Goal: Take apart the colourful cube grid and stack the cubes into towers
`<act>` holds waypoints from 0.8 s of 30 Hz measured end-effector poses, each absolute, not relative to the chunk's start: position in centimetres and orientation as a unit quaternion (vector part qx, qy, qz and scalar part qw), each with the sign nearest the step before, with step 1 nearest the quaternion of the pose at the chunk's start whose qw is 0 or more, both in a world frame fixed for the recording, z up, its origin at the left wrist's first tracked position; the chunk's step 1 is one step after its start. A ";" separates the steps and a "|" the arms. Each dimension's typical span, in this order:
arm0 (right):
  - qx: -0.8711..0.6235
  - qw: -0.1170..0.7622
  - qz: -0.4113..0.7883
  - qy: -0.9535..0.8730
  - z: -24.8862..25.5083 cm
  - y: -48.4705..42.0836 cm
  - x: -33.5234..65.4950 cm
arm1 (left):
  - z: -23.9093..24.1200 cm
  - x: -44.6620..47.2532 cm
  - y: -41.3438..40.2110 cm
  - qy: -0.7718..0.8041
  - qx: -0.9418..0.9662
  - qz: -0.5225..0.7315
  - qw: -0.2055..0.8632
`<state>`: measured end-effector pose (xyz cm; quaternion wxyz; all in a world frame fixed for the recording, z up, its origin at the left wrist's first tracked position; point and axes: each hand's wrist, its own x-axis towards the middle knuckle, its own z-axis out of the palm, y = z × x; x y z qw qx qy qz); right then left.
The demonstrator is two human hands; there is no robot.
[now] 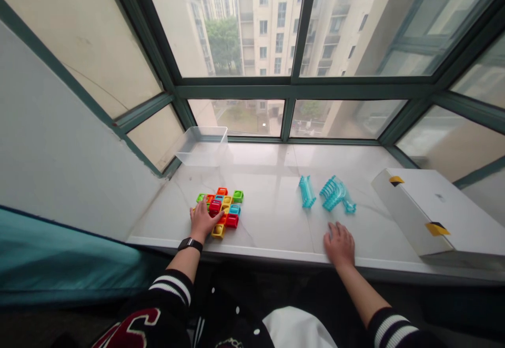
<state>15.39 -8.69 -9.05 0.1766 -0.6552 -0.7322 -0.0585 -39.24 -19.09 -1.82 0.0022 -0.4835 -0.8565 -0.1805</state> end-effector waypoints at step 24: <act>-0.653 0.222 -0.035 -0.723 -9.1 -8.7 15.4 | -2.7 -26.7 -15.8 -0.840 -0.515 -0.165 0.043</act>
